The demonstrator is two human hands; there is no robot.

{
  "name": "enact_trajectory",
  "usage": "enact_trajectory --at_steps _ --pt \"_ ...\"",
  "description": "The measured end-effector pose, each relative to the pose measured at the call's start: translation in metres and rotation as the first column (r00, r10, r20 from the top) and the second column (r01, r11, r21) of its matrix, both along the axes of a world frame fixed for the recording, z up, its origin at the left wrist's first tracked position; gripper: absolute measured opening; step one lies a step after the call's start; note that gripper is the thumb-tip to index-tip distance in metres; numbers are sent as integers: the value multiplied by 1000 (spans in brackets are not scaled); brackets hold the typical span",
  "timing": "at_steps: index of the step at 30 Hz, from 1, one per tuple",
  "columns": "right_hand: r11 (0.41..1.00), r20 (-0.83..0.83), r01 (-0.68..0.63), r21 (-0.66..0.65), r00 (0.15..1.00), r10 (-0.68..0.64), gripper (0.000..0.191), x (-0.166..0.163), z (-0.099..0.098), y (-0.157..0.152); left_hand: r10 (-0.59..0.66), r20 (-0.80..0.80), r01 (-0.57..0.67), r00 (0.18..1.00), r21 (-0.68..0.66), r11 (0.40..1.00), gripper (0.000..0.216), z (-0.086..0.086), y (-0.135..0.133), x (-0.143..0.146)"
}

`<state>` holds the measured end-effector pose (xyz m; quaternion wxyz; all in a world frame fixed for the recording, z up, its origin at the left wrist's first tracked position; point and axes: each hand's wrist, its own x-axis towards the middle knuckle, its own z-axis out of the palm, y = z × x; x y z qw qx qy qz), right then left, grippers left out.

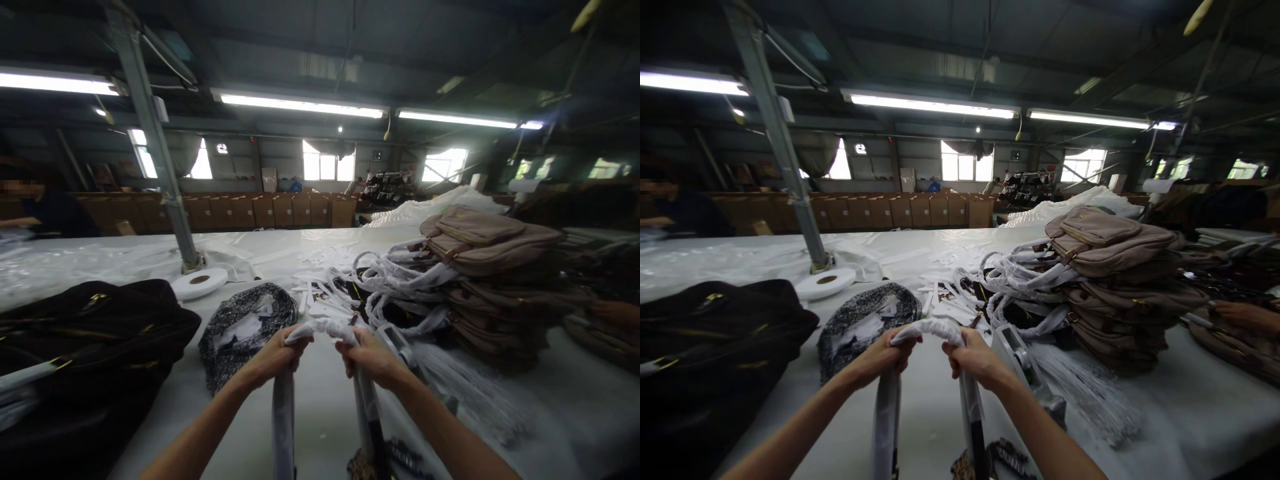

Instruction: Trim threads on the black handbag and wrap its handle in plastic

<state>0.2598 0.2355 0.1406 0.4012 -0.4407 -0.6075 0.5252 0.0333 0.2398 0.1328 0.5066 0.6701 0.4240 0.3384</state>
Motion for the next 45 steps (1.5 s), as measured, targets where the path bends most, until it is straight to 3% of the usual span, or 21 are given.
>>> enact_trajectory --at_steps 3,6,8,10,12,14,17,19,21,25,31,33,36,38,40,43,45 --pt "998 -168 53 19 985 -49 49 8 19 -16 6 10 -6 1000 -43 999 23 -13 -33 -3" --pt "992 -244 124 10 963 -118 59 23 23 -24 24 -9 -25 1000 -108 994 25 -42 -63 -4" --pt "991 -238 133 -1 963 -129 59 28 22 -26 31 -10 -32 999 -127 991 32 -49 -72 -7" --pt "994 -214 112 10 971 -107 54 27 24 -28 10 -2 -11 1000 -82 997 58 -36 -71 -9" --pt "997 -190 63 40 980 -55 47 21 30 -32 -39 -16 40 999 48 998 90 -5 -61 -7" --pt "997 -170 8 77 985 5 42 15 39 -35 -70 -84 84 994 177 981 98 34 -51 3" --pt "991 -167 -11 135 985 34 43 14 46 -40 -202 -147 218 968 101 971 67 82 -41 24" --pt "982 -155 16 189 988 14 44 19 44 -42 -273 -186 279 944 11 960 33 102 -37 32" --pt "959 -46 11 282 999 2 37 27 36 -45 -296 -224 297 928 -30 954 19 115 -34 31" --pt "918 203 -70 390 979 -12 18 38 16 -51 -324 -311 303 893 -117 946 15 125 -27 9" --pt "928 162 -45 371 987 -17 16 37 14 -51 -377 -370 298 849 -255 920 7 110 -26 -6" --pt "954 95 -61 294 995 35 32 37 22 -50 -368 -306 300 878 -247 921 10 111 -27 -3" --pt "963 27 -164 212 986 162 80 34 40 -51 -384 -185 329 905 -273 904 23 118 -30 6" --pt "957 51 -196 213 981 190 93 27 54 -50 -394 -112 351 912 -282 893 25 123 -31 14" --pt "948 98 -178 262 983 158 73 18 68 -48 -386 -46 362 921 -261 895 24 126 -33 20" --pt "918 140 -166 361 982 123 11 6 81 -41 -386 56 388 921 -224 894 28 120 -36 22" --pt "904 146 -153 399 984 102 13 4 84 -37 -386 117 403 915 -243 882 47 105 -40 19"
